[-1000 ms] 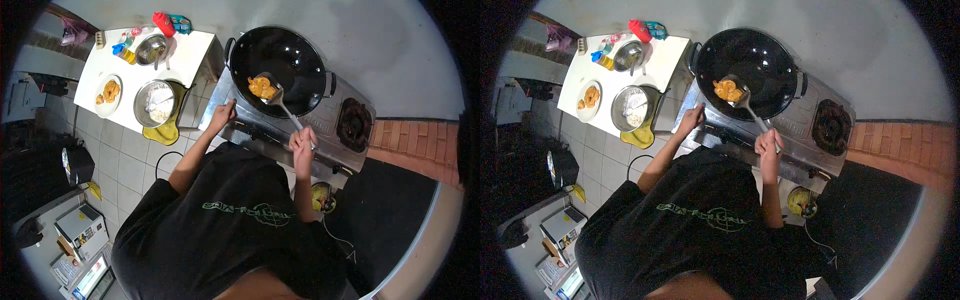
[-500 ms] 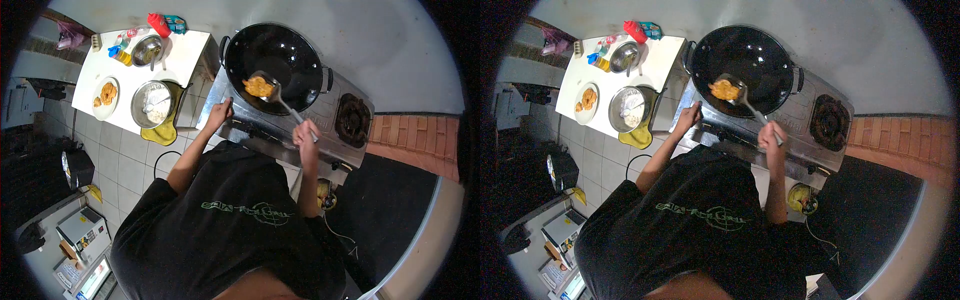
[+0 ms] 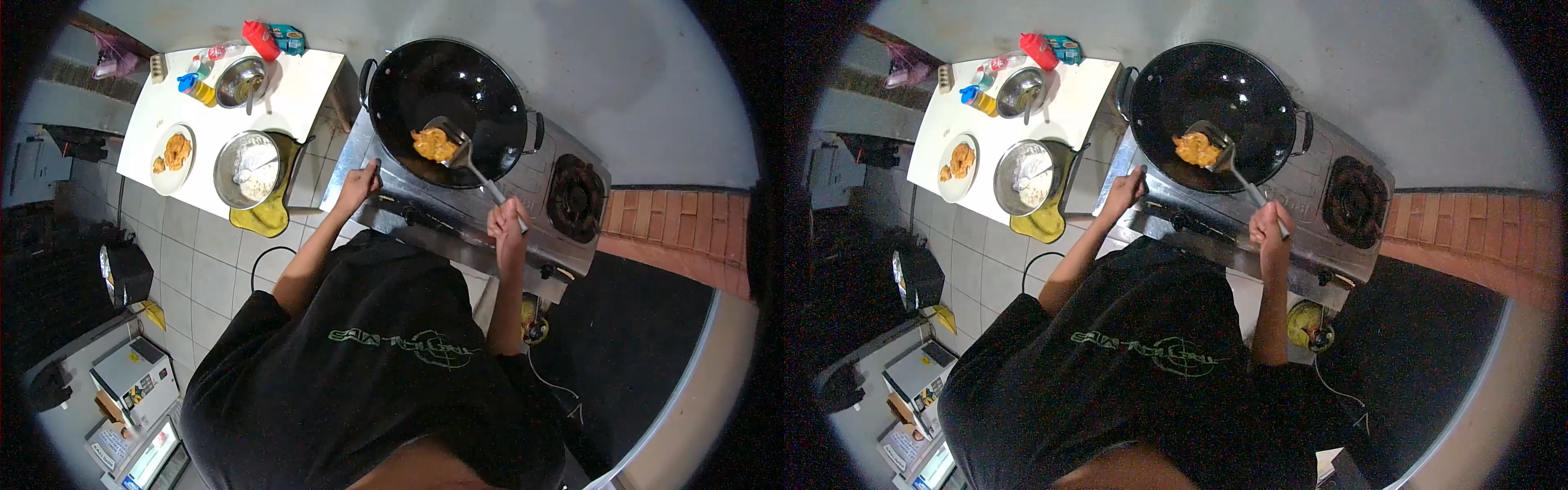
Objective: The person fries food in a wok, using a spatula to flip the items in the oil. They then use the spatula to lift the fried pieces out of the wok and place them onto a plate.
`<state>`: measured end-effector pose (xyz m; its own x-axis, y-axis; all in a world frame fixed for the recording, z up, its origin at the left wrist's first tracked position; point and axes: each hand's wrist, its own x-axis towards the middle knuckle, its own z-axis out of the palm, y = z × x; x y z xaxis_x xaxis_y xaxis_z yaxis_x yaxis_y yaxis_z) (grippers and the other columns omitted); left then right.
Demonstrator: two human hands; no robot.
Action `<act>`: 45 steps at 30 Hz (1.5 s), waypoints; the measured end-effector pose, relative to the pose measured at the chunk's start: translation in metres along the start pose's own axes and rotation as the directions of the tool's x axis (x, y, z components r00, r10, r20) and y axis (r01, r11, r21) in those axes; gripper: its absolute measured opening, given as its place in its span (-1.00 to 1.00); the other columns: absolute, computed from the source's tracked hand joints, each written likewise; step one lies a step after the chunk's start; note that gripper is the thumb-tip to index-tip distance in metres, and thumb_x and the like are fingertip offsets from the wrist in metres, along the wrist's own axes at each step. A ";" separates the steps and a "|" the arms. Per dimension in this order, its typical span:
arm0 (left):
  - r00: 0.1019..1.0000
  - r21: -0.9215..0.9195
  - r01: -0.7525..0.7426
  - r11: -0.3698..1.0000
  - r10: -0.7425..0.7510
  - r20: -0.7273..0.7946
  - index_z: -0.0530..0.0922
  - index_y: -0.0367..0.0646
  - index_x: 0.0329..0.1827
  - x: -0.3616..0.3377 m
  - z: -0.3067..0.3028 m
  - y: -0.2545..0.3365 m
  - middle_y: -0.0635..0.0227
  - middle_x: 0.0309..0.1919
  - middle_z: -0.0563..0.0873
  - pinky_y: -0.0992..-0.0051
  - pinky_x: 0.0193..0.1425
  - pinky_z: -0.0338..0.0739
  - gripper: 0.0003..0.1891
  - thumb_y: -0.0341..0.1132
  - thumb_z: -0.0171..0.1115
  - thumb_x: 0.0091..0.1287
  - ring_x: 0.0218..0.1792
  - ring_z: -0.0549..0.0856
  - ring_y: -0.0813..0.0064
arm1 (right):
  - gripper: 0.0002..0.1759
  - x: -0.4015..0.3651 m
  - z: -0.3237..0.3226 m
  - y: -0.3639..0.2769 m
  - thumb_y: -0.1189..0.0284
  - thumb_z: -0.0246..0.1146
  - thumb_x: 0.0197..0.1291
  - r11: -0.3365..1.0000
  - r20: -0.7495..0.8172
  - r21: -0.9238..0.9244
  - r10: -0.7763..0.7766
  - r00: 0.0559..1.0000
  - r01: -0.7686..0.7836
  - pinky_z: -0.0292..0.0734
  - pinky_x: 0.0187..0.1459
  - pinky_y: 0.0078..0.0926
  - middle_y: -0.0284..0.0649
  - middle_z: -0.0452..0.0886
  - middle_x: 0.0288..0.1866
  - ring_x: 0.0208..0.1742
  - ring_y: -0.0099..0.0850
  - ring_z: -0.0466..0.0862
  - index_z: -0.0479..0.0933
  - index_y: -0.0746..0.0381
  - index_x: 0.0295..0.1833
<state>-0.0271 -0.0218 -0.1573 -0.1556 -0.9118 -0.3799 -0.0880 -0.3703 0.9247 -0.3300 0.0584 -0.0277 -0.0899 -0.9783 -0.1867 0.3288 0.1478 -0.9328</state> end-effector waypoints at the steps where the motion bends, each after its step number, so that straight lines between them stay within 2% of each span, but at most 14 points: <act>1: 1.000 -0.009 0.004 1.000 -0.004 -0.005 0.34 -0.13 -0.81 0.000 0.000 -0.001 0.51 -0.78 0.37 0.54 -0.53 0.14 -0.27 0.16 -0.09 0.53 -0.68 0.30 0.67 | -0.61 0.002 -0.003 -0.002 0.19 0.03 0.51 1.000 -0.003 -0.017 -0.005 1.000 0.005 0.04 -0.49 -0.64 -0.45 0.16 -0.50 -0.51 -0.65 0.19 0.18 0.08 -0.41; 4: 1.000 -0.016 0.005 1.000 -0.005 -0.013 0.34 -0.13 -0.81 -0.001 0.002 0.002 0.51 -0.78 0.38 0.54 -0.53 0.14 -0.27 0.16 -0.08 0.53 -0.68 0.30 0.67 | -0.56 0.006 0.008 -0.006 0.18 0.04 0.50 0.999 -0.055 -0.054 -0.008 0.998 0.005 0.01 -0.53 -0.64 -0.47 0.15 -0.56 -0.57 -0.68 0.18 0.17 0.10 -0.46; 7: 1.000 -0.006 0.000 1.000 0.000 -0.015 0.34 -0.13 -0.81 0.000 0.001 0.003 0.51 -0.78 0.38 0.54 -0.54 0.15 -0.28 0.14 -0.08 0.53 -0.69 0.31 0.67 | -0.56 0.009 0.025 0.000 0.17 0.06 0.49 0.999 0.024 -0.025 -0.026 0.999 0.026 0.02 -0.53 -0.65 -0.47 0.15 -0.55 -0.57 -0.68 0.18 0.18 0.11 -0.45; 9: 1.000 0.003 -0.002 1.000 0.002 -0.014 0.34 -0.14 -0.80 -0.001 0.000 0.003 0.51 -0.78 0.38 0.54 -0.54 0.15 -0.29 0.13 -0.07 0.53 -0.69 0.30 0.67 | -0.55 0.008 0.040 0.002 0.15 0.07 0.49 0.993 0.036 0.115 0.005 0.999 -0.009 0.01 -0.53 -0.67 -0.47 0.15 -0.54 -0.56 -0.69 0.18 0.18 0.12 -0.44; 19: 1.000 0.030 -0.011 0.999 0.011 0.006 0.34 -0.14 -0.80 0.002 -0.002 -0.001 0.51 -0.79 0.37 0.52 -0.53 0.16 -0.28 0.15 -0.10 0.53 -0.70 0.30 0.64 | -0.59 0.011 0.040 0.006 0.15 0.06 0.49 1.000 -0.036 0.020 -0.013 0.999 0.014 0.01 -0.50 -0.63 -0.45 0.16 -0.50 -0.52 -0.64 0.17 0.18 0.07 -0.41; 22: 1.000 0.029 -0.015 0.999 0.014 0.015 0.34 -0.14 -0.79 0.001 -0.002 0.000 0.52 -0.79 0.37 0.52 -0.53 0.16 -0.28 0.15 -0.11 0.53 -0.70 0.30 0.64 | -0.59 0.004 0.043 0.004 0.15 0.06 0.49 0.999 -0.009 0.040 0.001 1.000 0.000 0.02 -0.50 -0.64 -0.45 0.16 -0.50 -0.52 -0.64 0.17 0.18 0.07 -0.41; 24: 1.000 0.020 -0.020 1.000 0.019 0.023 0.34 -0.13 -0.79 0.000 -0.001 0.002 0.52 -0.79 0.37 0.52 -0.53 0.16 -0.28 0.15 -0.11 0.53 -0.69 0.31 0.64 | -0.60 -0.001 0.050 0.004 0.16 0.05 0.49 0.990 0.005 0.137 0.020 1.000 -0.021 0.01 -0.49 -0.64 -0.44 0.15 -0.51 -0.52 -0.64 0.17 0.17 0.08 -0.41; 28: 0.999 0.050 -0.030 0.998 0.028 0.030 0.34 -0.14 -0.79 -0.002 -0.002 0.006 0.51 -0.77 0.40 0.52 -0.52 0.18 -0.28 0.15 -0.12 0.54 -0.68 0.32 0.64 | -0.60 0.002 0.052 0.010 0.16 0.04 0.50 0.990 0.016 0.139 0.033 0.999 -0.035 0.02 -0.48 -0.64 -0.44 0.15 -0.50 -0.52 -0.63 0.17 0.17 0.08 -0.41; 34: 1.000 0.028 -0.012 1.000 0.012 0.005 0.36 -0.15 -0.79 0.000 -0.001 0.002 0.49 -0.75 0.42 0.53 -0.50 0.20 -0.29 0.13 -0.10 0.54 -0.67 0.33 0.64 | -0.59 -0.015 0.049 -0.006 0.19 0.01 0.51 0.999 -0.037 0.043 0.013 0.999 -0.011 0.03 -0.48 -0.63 -0.44 0.14 -0.50 -0.52 -0.64 0.17 0.15 0.09 -0.42; 37: 0.999 0.021 -0.039 0.999 0.039 0.000 0.36 -0.08 -0.76 0.000 0.000 0.001 0.55 -0.81 0.31 0.56 -0.62 0.08 -0.30 0.21 -0.11 0.51 -0.75 0.27 0.67 | -0.56 -0.026 0.045 -0.002 0.17 0.03 0.51 0.995 -0.006 0.063 -0.070 0.998 0.071 0.05 -0.51 -0.65 -0.45 0.17 -0.55 -0.53 -0.68 0.19 0.22 0.14 -0.45; 39: 0.997 0.007 -0.072 0.997 0.072 0.002 0.36 -0.08 -0.76 -0.001 0.000 0.003 0.56 -0.82 0.30 0.56 -0.62 0.06 -0.30 0.22 -0.10 0.50 -0.75 0.25 0.67 | -0.59 -0.032 0.051 0.001 0.20 0.00 0.52 0.988 0.006 -0.119 -0.099 0.995 0.099 0.03 -0.48 -0.63 -0.44 0.12 -0.51 -0.50 -0.64 0.17 0.14 0.12 -0.42; 40: 0.997 0.010 -0.074 0.997 0.074 0.006 0.36 -0.08 -0.76 0.000 0.000 0.004 0.56 -0.82 0.30 0.56 -0.62 0.06 -0.30 0.22 -0.10 0.50 -0.75 0.25 0.67 | -0.59 -0.033 0.053 0.002 0.20 0.00 0.52 0.988 0.002 -0.117 -0.102 0.995 0.102 0.03 -0.48 -0.63 -0.44 0.12 -0.51 -0.50 -0.64 0.17 0.14 0.12 -0.42; 42: 0.999 0.032 0.042 0.999 -0.043 0.029 0.36 -0.16 -0.79 0.000 -0.003 0.006 0.50 -0.77 0.39 0.52 -0.49 0.20 -0.29 0.12 -0.08 0.54 -0.66 0.33 0.65 | -0.58 -0.033 0.059 0.005 0.19 0.01 0.51 0.984 0.010 -0.125 -0.125 0.992 0.125 0.03 -0.48 -0.62 -0.43 0.12 -0.51 -0.49 -0.65 0.17 0.13 0.13 -0.42; 45: 1.000 0.051 0.007 0.999 -0.008 0.027 0.36 -0.15 -0.79 -0.001 -0.003 0.006 0.51 -0.77 0.39 0.52 -0.51 0.18 -0.28 0.13 -0.09 0.53 -0.67 0.32 0.65 | -0.57 -0.034 0.064 0.011 0.19 0.01 0.51 0.980 -0.009 -0.142 -0.143 0.990 0.140 0.05 -0.47 -0.61 -0.42 0.14 -0.50 -0.49 -0.64 0.17 0.13 0.15 -0.42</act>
<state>-0.0247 -0.0239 -0.1510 -0.1813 -0.9036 -0.3882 -0.1388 -0.3673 0.9197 -0.2631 0.0841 -0.0114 -0.1442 -0.9881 -0.0539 0.1759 0.0281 -0.9840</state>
